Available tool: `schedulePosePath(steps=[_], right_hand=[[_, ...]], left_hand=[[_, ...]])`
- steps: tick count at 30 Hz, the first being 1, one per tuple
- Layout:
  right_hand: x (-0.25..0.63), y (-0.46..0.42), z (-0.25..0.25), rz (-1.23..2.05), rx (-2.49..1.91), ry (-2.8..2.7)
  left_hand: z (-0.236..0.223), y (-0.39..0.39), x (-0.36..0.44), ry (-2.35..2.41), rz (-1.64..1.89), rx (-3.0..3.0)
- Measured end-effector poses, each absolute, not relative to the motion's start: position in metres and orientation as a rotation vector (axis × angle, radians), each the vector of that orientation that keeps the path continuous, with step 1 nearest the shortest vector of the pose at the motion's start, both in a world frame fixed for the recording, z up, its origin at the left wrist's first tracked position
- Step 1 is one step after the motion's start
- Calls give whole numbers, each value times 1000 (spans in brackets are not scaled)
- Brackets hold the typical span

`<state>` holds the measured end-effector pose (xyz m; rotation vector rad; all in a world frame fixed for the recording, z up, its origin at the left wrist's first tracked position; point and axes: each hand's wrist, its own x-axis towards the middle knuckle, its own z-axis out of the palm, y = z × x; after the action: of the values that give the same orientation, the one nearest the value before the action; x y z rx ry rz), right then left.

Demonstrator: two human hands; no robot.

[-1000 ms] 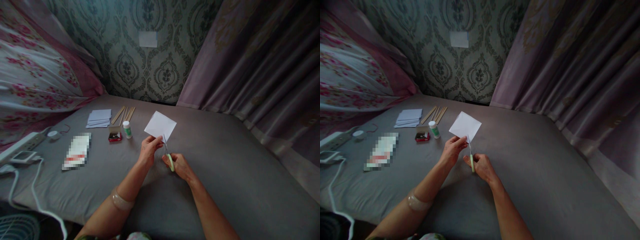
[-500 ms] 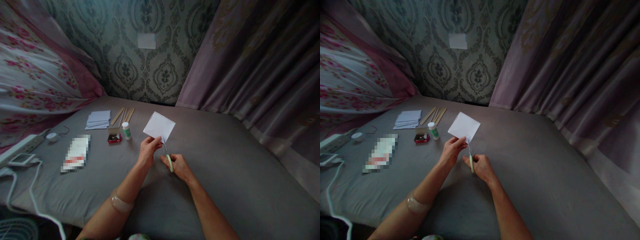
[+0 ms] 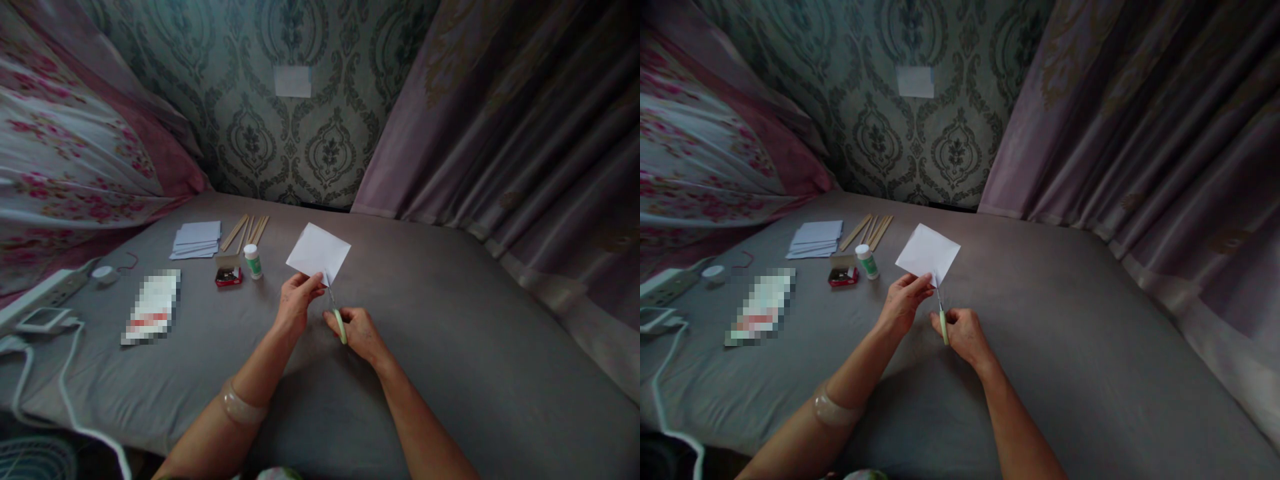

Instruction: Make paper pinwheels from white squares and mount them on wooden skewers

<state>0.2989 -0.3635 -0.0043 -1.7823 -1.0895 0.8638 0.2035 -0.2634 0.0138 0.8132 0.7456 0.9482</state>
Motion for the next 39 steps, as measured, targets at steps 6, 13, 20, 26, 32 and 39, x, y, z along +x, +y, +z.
schedulePosePath(steps=[6, 13, 20, 26, 32, 39], right_hand=[[298, -364, -3, 841, -1806, -1091], [299, -363, -3, 846, -1817, -1068], [301, -363, -2, 852, -1795, -1051], [303, -362, -3, 830, -1738, -1044], [303, -362, -4, 808, -1736, -1057], [302, -363, -2, 788, -1770, -1055]], left_hand=[[12, -263, 204, 746, 951, 815], [13, -264, 206, 732, 943, 837], [10, -269, 207, 717, 918, 851], [15, -273, 207, 717, 880, 866], [14, -273, 208, 717, 882, 866], [13, -273, 208, 712, 889, 869]])
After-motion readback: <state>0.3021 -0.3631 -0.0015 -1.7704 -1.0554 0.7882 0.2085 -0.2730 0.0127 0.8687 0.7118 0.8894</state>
